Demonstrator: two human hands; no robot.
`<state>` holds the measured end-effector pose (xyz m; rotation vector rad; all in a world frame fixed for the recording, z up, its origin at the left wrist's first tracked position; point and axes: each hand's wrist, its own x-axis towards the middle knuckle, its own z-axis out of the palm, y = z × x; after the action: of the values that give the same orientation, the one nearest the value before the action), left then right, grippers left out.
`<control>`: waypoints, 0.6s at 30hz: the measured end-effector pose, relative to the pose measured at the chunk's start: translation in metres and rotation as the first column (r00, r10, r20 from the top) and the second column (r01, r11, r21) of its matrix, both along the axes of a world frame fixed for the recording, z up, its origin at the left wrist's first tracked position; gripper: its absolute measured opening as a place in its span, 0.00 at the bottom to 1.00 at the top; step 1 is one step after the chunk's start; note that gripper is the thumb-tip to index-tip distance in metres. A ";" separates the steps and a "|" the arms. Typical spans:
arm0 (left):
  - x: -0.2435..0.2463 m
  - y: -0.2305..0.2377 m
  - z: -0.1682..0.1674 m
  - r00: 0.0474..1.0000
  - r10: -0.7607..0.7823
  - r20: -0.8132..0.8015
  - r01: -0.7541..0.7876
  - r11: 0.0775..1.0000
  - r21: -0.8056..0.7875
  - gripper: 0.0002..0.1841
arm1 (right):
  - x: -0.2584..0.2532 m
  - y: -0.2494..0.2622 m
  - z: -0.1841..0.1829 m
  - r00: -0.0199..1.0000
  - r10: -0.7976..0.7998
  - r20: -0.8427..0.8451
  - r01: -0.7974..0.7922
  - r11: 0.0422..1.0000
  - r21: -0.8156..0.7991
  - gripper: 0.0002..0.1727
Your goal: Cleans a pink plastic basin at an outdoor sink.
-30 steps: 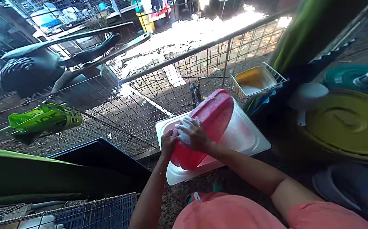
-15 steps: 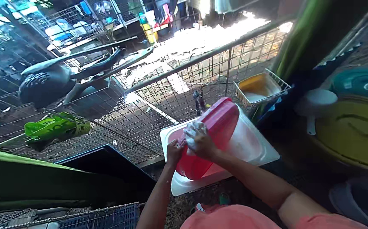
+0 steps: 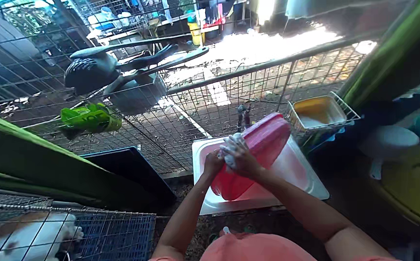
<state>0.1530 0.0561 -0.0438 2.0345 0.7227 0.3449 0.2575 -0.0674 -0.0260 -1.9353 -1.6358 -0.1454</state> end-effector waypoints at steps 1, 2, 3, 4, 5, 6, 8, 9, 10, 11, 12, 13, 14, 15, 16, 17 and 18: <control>-0.003 0.000 -0.005 1.000 0.007 0.012 -0.007 1.000 -0.010 0.18 | 0.024 -0.003 -0.002 1.000 0.001 -0.004 -0.001 1.000 0.000 0.23; -0.007 -0.001 -0.010 0.999 0.026 0.032 -0.026 1.000 -0.014 0.20 | 0.058 -0.007 -0.007 0.999 -0.031 0.010 0.031 1.000 0.004 0.23; -0.012 -0.001 -0.014 0.998 0.041 0.057 -0.040 0.999 -0.019 0.20 | 0.098 -0.014 -0.012 0.996 -0.091 0.006 0.091 0.996 0.002 0.24; -0.017 -0.002 -0.017 0.996 0.046 0.078 -0.045 0.999 -0.022 0.20 | 0.140 -0.024 -0.015 0.985 -0.171 -0.034 0.170 0.985 -0.018 0.25; -0.021 -0.002 -0.019 0.995 0.043 0.086 -0.041 0.999 -0.023 0.20 | 0.174 -0.033 -0.014 0.953 -0.275 -0.123 0.265 0.960 -0.091 0.26; -0.023 -0.002 -0.018 0.997 0.027 0.073 -0.025 0.999 -0.029 0.21 | 0.195 -0.039 -0.008 0.899 -0.379 -0.219 0.352 0.923 -0.156 0.27; -0.023 -0.006 -0.014 0.999 -0.026 0.030 0.027 0.999 -0.028 0.25 | 0.187 -0.035 0.009 0.796 -0.552 -0.250 0.461 0.819 -0.341 0.31; -0.019 -0.006 -0.011 0.999 -0.045 0.020 0.045 0.999 -0.016 0.27 | 0.160 -0.029 0.017 0.829 -0.529 -0.184 0.440 0.818 -0.370 0.33; -0.015 -0.005 -0.007 0.998 -0.057 0.024 0.057 0.998 0.004 0.29 | 0.122 -0.022 0.021 0.901 -0.420 -0.110 0.368 0.873 -0.319 0.34; -0.012 -0.005 -0.003 0.997 -0.073 0.032 0.073 0.997 0.024 0.31 | 0.083 -0.018 0.016 0.963 -0.266 -0.041 0.252 0.944 -0.214 0.32; -0.011 -0.005 -0.001 0.995 -0.096 0.034 0.094 0.995 0.040 0.33 | 0.049 -0.016 0.008 0.994 -0.107 -0.002 0.106 0.985 -0.139 0.30; -0.013 -0.005 -0.001 0.992 -0.124 0.023 0.123 0.991 0.049 0.36 | 0.027 -0.015 0.002 1.000 0.031 0.004 -0.030 0.994 -0.107 0.27; -0.016 -0.003 -0.002 0.988 -0.153 -0.002 0.152 0.987 0.054 0.39 | 0.022 -0.015 -0.002 0.991 0.130 0.004 -0.129 0.987 -0.099 0.26; -0.020 -0.001 -0.005 0.985 -0.172 -0.010 0.172 0.983 0.058 0.41 | 0.033 -0.014 -0.005 0.981 0.196 0.003 -0.195 0.976 -0.094 0.26; -0.024 0.000 -0.009 0.983 -0.183 0.006 0.183 0.982 0.055 0.40 | 0.056 -0.016 -0.011 0.978 0.209 0.023 -0.207 0.976 -0.071 0.26; -0.029 0.001 -0.015 0.982 -0.182 0.042 0.180 0.983 0.045 0.37 | 0.086 -0.020 -0.017 0.986 0.156 0.058 -0.153 0.987 -0.051 0.27; -0.032 0.004 -0.018 0.981 -0.177 0.076 0.176 0.984 0.031 0.35 | 0.121 -0.024 -0.020 0.997 0.044 0.071 -0.039 0.997 -0.065 0.28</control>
<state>0.1210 0.0599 -0.0623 2.0778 0.4877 0.3297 0.3787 -0.0919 -0.0460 -1.9625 -1.7456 -0.1500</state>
